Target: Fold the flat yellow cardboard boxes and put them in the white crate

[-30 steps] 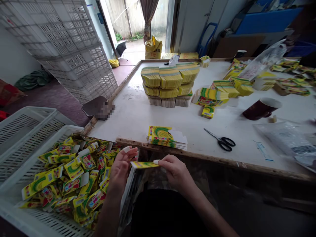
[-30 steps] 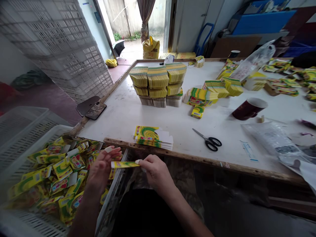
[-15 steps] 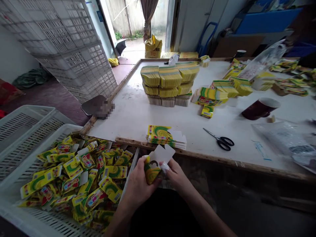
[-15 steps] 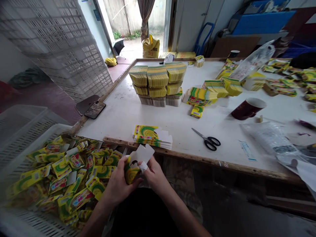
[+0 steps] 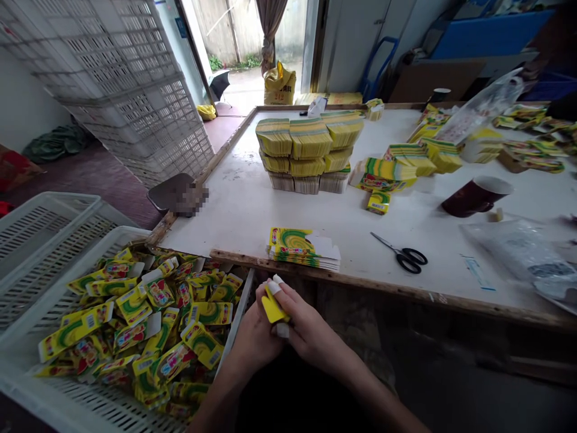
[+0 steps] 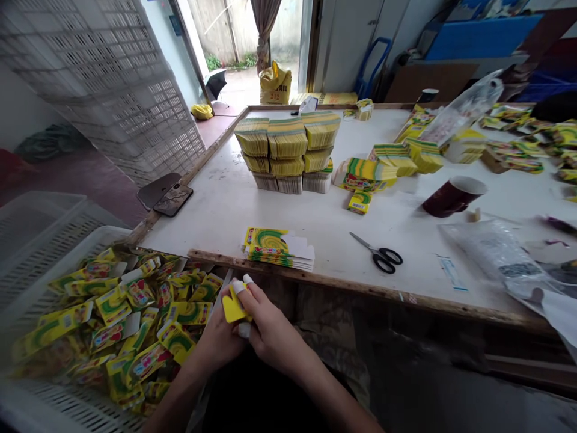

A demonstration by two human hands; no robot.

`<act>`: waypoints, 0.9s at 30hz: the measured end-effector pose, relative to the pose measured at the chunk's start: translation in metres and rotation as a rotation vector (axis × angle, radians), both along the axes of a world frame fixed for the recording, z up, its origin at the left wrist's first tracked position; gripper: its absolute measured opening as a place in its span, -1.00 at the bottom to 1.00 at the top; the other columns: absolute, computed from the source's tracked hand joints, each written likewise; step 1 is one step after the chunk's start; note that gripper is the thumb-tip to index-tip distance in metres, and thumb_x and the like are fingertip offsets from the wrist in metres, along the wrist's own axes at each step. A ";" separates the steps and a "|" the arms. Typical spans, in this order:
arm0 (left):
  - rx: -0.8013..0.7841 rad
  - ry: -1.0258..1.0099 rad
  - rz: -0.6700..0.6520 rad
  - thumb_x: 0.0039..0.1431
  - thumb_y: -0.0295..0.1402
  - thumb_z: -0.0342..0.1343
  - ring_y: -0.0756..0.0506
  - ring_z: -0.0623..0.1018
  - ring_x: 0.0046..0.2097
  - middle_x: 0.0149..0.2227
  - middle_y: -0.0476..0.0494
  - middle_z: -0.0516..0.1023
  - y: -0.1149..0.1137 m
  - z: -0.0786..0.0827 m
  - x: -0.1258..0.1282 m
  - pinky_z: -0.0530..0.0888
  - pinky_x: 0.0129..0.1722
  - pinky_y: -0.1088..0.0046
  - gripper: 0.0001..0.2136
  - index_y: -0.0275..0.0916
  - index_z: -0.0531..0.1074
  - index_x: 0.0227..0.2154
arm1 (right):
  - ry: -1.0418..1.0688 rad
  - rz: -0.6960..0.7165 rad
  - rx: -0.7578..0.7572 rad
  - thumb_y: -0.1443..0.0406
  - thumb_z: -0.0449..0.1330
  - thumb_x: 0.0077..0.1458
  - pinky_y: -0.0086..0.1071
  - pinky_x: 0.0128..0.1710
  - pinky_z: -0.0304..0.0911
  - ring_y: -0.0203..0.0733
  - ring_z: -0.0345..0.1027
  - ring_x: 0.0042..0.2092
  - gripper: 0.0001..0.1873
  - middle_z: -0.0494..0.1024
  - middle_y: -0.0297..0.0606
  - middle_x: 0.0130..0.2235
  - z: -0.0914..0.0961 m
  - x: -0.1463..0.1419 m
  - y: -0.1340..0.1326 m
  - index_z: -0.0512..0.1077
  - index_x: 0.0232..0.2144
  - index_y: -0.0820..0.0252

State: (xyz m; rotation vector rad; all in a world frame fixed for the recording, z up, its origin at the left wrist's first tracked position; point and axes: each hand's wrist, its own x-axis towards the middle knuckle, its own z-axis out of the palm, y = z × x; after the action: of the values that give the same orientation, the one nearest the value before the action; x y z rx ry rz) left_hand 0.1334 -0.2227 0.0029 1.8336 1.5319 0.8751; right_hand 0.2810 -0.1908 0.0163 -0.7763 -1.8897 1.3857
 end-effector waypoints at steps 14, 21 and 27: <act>-0.110 0.153 0.052 -0.07 -0.29 0.22 -0.22 0.53 -0.09 -0.09 -0.18 0.51 0.003 0.025 -0.031 0.45 -0.10 0.25 -0.53 -0.13 0.29 -0.04 | -0.280 0.049 0.227 0.39 0.17 0.12 -0.24 0.09 0.23 -0.01 0.23 0.18 -0.71 0.18 -0.01 0.26 0.000 0.022 0.025 0.47 -0.08 0.12; -0.056 0.040 0.110 -0.15 -0.32 0.27 -0.25 0.53 -0.08 -0.11 -0.17 0.54 0.005 0.024 -0.025 0.44 -0.07 0.24 -0.50 -0.13 0.37 -0.05 | -0.180 -0.044 0.200 0.28 0.26 0.05 -0.18 0.13 0.19 -0.02 0.18 0.18 -0.47 0.25 -0.03 0.14 0.000 0.013 0.021 0.25 0.08 0.12; 0.037 -0.914 0.686 -0.02 -0.02 0.17 -0.13 0.53 -0.13 -0.11 -0.12 0.50 0.008 0.011 -0.032 0.49 -0.19 0.34 -0.55 -0.12 0.34 -0.10 | -0.163 -0.375 0.323 0.21 0.22 0.09 -0.10 0.14 0.17 0.04 0.20 0.14 -0.32 0.27 -0.01 0.14 0.001 0.011 0.039 0.05 0.19 0.14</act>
State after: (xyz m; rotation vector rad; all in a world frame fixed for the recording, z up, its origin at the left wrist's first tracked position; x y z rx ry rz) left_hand 0.1013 -0.2147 0.0142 0.6528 1.4688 1.7381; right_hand 0.2919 -0.1519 0.0174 -1.0360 -1.9020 0.7854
